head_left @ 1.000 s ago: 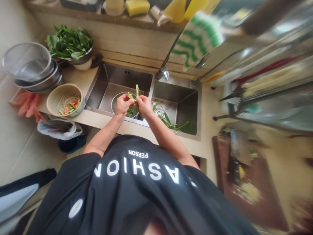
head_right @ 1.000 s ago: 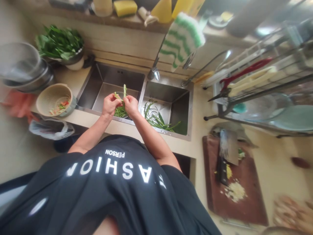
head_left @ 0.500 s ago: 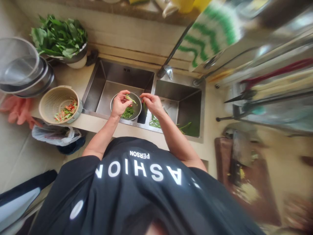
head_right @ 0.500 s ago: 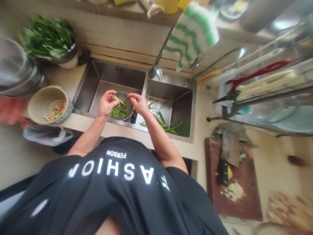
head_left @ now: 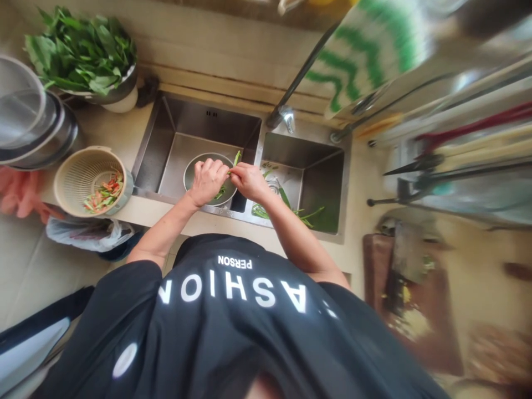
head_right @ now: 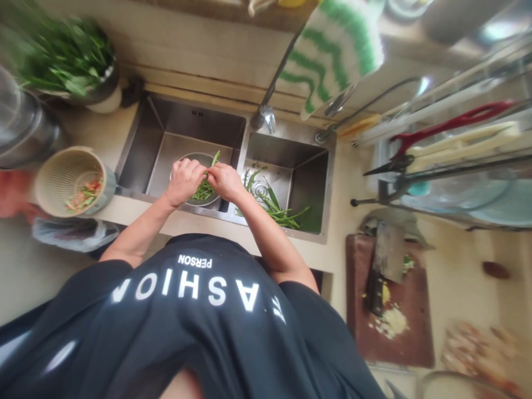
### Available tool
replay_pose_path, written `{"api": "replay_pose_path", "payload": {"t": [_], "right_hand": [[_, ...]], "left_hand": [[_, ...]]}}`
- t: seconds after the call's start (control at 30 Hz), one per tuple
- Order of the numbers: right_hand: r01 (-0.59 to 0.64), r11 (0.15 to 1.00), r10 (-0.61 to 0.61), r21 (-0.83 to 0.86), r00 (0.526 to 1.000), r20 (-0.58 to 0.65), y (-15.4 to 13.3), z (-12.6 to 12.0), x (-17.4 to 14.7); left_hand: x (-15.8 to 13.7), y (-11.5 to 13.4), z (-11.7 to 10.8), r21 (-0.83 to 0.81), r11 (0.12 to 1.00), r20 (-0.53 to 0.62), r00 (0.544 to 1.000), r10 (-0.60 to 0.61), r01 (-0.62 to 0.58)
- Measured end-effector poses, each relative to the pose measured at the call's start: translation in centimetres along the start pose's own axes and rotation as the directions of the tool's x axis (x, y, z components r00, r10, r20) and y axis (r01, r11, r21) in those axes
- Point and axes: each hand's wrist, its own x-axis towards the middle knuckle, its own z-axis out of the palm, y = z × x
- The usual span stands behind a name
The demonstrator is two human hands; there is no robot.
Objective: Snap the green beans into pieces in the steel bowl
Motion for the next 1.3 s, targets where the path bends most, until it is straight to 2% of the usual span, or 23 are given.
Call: {"api": "replay_pose_path", "payload": {"t": [0.1, 0.2, 0.33, 0.4, 0.43, 0.5, 0.6, 0.7, 0.83, 0.97, 1.07, 1.2, 1.3], "right_hand": [[-0.036, 0.995, 0.041, 0.097, 0.998, -0.044, -0.5, 0.0, 0.3], [-0.14, 0.923, 0.166, 0.359, 0.985, -0.043, -1.0, 0.6, 0.7], [-0.282, 0.717, 0.343, 0.637, 0.939, 0.03, -0.3, 2.3, 1.3], [-0.309, 0.682, 0.399, 0.662, 0.917, 0.017, 0.7, 3.1, 1.6], [-0.315, 0.701, 0.398, 0.64, 0.917, 0.014, 1.3, 3.3, 1.7], [-0.3, 0.785, 0.331, 0.542, 0.943, 0.042, 2.4, 3.6, 1.9], [-0.21, 0.892, 0.175, 0.4, 0.977, 0.122, 3.2, 3.6, 1.9], [-0.128, 0.932, 0.079, 0.34, 0.985, 0.155, 3.3, 3.5, 1.8], [-0.068, 0.939, 0.018, 0.336, 0.989, 0.149, 3.2, 3.0, 1.7], [-0.103, 0.856, 0.01, 0.507, 0.983, 0.182, 2.8, 1.9, 1.7], [-0.161, 0.714, -0.033, 0.681, 0.964, 0.262, 2.3, 0.8, 1.4], [-0.189, 0.542, -0.051, 0.819, 0.965, 0.257, 2.1, -0.4, 0.6], [-0.205, 0.502, -0.027, 0.84, 0.967, 0.252, 2.2, -0.8, 0.1]], "left_hand": [[0.6, -0.5, 0.1, -0.037, 0.999, -0.015, 1.0, 0.019, -0.019], [1.1, -1.2, 0.0, -0.249, 0.967, -0.06, 0.998, 0.034, -0.048], [0.8, -1.9, -0.1, -0.609, 0.793, -0.092, 0.995, -0.036, -0.028], [0.4, -2.3, 0.1, -0.692, 0.722, -0.076, 0.994, -0.083, 0.007], [0.3, -2.6, 0.3, -0.691, 0.722, -0.07, 0.992, -0.103, 0.026], [0.1, -3.5, 0.7, -0.591, 0.803, -0.062, 0.988, -0.139, 0.076], [0.1, -5.1, 1.6, -0.266, 0.94, -0.013, 0.975, -0.223, 0.212], [-0.1, -6.1, 2.2, -0.036, 0.956, 0.025, 0.956, -0.291, 0.292], [-0.5, -5.6, 1.9, 0.0, 0.968, -0.068, 0.965, -0.252, 0.252], [-0.5, -4.2, 0.9, 0.016, 0.992, -0.153, 0.981, -0.12, 0.124], [-0.4, -3.5, 0.4, 0.077, 0.996, -0.102, 0.994, -0.034, 0.042], [-0.5, -3.3, 0.3, 0.143, 0.99, -0.01, 1.0, -0.005, 0.007], [-0.7, -2.9, 0.2, 0.173, 0.985, -0.038, 0.999, 0.025, -0.018]]}}
